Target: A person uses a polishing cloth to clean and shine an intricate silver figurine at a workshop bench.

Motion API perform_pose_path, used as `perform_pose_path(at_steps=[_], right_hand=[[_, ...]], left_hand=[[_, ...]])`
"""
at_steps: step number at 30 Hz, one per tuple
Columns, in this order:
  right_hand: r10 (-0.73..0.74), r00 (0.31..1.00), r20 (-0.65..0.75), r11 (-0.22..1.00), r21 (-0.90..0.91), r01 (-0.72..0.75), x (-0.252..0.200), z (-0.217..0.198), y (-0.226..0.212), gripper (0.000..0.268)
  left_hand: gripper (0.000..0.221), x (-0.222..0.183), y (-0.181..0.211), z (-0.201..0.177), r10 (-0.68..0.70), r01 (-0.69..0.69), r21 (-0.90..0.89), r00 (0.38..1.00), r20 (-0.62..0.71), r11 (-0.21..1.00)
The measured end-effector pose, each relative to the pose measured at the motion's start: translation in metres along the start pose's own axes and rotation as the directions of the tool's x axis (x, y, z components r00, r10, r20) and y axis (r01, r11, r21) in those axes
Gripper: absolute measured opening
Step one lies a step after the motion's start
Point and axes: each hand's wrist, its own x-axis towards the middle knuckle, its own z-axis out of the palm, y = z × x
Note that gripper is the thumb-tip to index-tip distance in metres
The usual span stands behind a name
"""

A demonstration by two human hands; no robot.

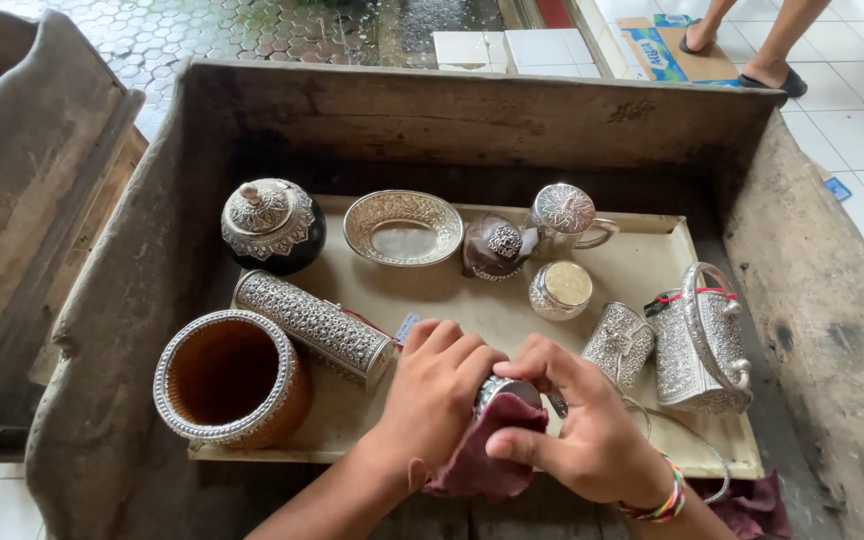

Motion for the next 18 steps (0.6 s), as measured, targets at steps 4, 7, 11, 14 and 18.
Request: perform_pose_path(at_steps=[4, 7, 11, 14, 18], right_hand=[[-0.024, 0.989, -0.148, 0.991, -0.132, 0.004, 0.008, 0.009, -0.005, 0.041], [0.013, 0.988, -0.153, 0.995, -0.097, -0.028, 0.007, 0.003, 0.001, 0.038], [0.089, 0.995, 0.037, 0.996, -0.017, -0.089, 0.004, -0.007, 0.001, 0.033], [0.025, 1.000, 0.007, 0.998, -0.049, -0.025, 0.003, 0.001, 0.001, 0.045], [0.001, 0.987, -0.159, 0.990, -0.142, -0.024, 0.008, 0.010, -0.004, 0.041]], left_hand=[[0.078, -0.004, -0.003, 0.003, 0.041, -0.036, -0.044, 0.993, 0.109, 0.998], [0.043, -0.003, 0.000, 0.005, -0.042, 0.045, -0.021, 0.990, 0.135, 0.999], [0.056, 0.000, -0.002, -0.003, -0.025, 0.029, -0.103, 0.999, 0.043, 0.994], [0.036, -0.005, -0.010, 0.005, 0.001, -0.002, 0.011, 0.999, 0.042, 1.000], [0.075, -0.006, -0.007, 0.004, -0.001, 0.014, -0.080, 0.988, 0.156, 0.997]])
